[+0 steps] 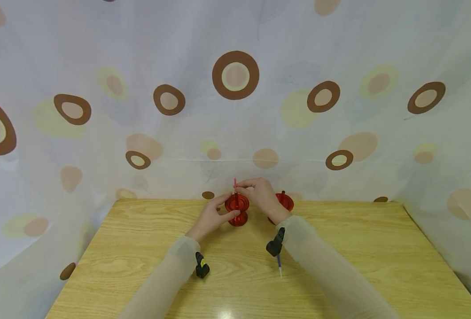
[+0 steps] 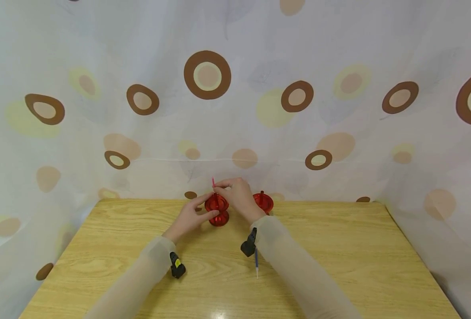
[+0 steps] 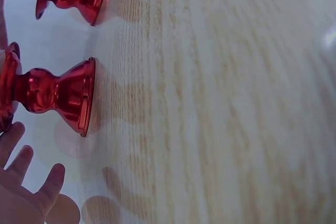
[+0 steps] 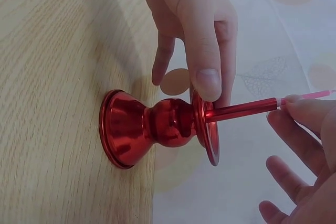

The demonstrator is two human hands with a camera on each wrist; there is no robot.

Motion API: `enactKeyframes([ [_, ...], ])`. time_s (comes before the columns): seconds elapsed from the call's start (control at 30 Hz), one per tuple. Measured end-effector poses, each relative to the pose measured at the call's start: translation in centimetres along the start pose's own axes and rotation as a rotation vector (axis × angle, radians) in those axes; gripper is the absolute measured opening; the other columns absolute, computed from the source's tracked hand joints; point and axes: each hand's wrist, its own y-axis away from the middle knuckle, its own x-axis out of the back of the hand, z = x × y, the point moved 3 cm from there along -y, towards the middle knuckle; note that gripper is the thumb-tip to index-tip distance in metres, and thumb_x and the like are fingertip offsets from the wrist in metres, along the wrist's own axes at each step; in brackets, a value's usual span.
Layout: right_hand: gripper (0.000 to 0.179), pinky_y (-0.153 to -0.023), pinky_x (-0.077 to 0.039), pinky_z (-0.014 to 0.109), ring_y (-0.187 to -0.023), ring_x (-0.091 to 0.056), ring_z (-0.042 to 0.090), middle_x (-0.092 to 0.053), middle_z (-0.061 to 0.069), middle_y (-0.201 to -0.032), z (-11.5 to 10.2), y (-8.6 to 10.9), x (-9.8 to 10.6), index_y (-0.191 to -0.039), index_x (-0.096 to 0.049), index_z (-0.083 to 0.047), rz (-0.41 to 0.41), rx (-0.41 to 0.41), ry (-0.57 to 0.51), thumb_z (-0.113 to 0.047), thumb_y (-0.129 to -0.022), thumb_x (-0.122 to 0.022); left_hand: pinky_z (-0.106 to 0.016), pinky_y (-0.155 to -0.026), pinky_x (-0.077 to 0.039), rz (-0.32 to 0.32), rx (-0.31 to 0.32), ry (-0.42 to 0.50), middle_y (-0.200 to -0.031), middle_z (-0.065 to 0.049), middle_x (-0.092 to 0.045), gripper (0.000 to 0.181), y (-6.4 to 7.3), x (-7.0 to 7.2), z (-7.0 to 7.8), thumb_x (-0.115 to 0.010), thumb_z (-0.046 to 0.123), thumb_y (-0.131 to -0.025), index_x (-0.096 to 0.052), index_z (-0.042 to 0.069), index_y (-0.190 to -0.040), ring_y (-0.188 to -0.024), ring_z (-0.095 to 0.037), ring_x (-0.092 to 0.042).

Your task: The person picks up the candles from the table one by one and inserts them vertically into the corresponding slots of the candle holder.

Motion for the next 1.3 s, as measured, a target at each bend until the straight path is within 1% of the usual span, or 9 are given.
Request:
enactKeyframes([
  [0.23,0.025,-0.107,-0.05,0.052,-0.123,-0.065,0.032,-0.075,0.01,-0.125,0.51,-0.03,-0.32,-0.116,-0.081,-0.006,0.012,-0.027,-0.039,-0.024,-0.101,-0.071,-0.06,-0.111,-0.044,-0.002,-0.006,-0.005,-0.158,-0.011,-0.049,0.071,-0.1,-0.04,-0.32,-0.077,0.031,-0.096,-0.047,0.008,-0.157,-0.147,-0.03,-0.044],
  [0.5,0.025,-0.107,-0.049,0.053,-0.123,-0.065,0.032,-0.075,0.011,-0.123,0.74,0.13,-0.47,-0.116,-0.08,-0.004,0.028,-0.008,-0.105,-0.021,-0.101,-0.071,-0.059,-0.112,-0.043,-0.006,0.004,-0.005,-0.159,-0.01,-0.048,0.071,-0.01,-0.04,-0.2,-0.077,0.032,-0.097,-0.047,0.009,-0.157,-0.148,-0.03,-0.043],
  [0.63,0.025,-0.108,-0.049,0.053,-0.123,-0.065,0.031,-0.075,0.011,-0.124,0.85,0.12,-0.49,-0.116,-0.08,-0.005,0.02,-0.007,-0.105,-0.022,-0.101,-0.071,-0.059,-0.112,-0.043,-0.006,0.001,-0.003,-0.159,-0.012,-0.047,0.071,0.03,-0.04,-0.14,-0.077,0.031,-0.097,-0.047,0.007,-0.157,-0.148,-0.031,-0.042],
  [0.77,0.025,-0.107,-0.049,0.053,-0.122,-0.065,0.032,-0.075,0.012,-0.124,0.77,0.07,-0.4,-0.116,-0.08,-0.005,0.013,0.007,-0.086,-0.022,-0.101,-0.071,-0.058,-0.113,-0.043,-0.004,0.004,0.0,-0.16,-0.011,-0.047,0.071,-0.01,-0.06,-0.2,-0.077,0.03,-0.097,-0.047,0.008,-0.157,-0.149,-0.03,-0.042],
  [0.9,0.024,-0.105,-0.051,0.053,-0.12,-0.066,0.032,-0.075,0.012,-0.122,0.62,-0.04,-0.31,-0.114,-0.081,-0.005,0.011,0.039,-0.044,-0.022,-0.101,-0.071,-0.059,-0.112,-0.043,0.003,-0.002,0.003,-0.159,-0.013,-0.048,0.071,0.02,-0.08,-0.17,-0.077,0.029,-0.097,-0.047,0.007,-0.157,-0.148,-0.032,-0.043],
  [1.0,0.022,-0.104,-0.052,0.051,-0.117,-0.068,0.032,-0.076,0.012,-0.119,0.52,-0.12,-0.26,-0.112,-0.082,-0.006,0.015,0.067,-0.008,-0.021,-0.101,-0.071,-0.06,-0.113,-0.042,0.005,-0.002,0.003,-0.159,-0.014,-0.048,0.071,0.04,-0.08,-0.12,-0.077,0.029,-0.096,-0.047,0.006,-0.156,-0.148,-0.033,-0.042],
  [1.3,0.019,-0.101,-0.054,0.053,-0.112,-0.069,0.033,-0.078,0.013,-0.113,0.38,-0.24,-0.26,-0.109,-0.082,-0.003,0.043,0.137,0.034,-0.016,-0.1,-0.072,-0.06,-0.112,-0.043,0.009,-0.009,-0.001,-0.159,-0.013,-0.048,0.071,-0.08,-0.14,-0.36,-0.078,0.03,-0.096,-0.048,0.007,-0.156,-0.148,-0.032,-0.042],
])
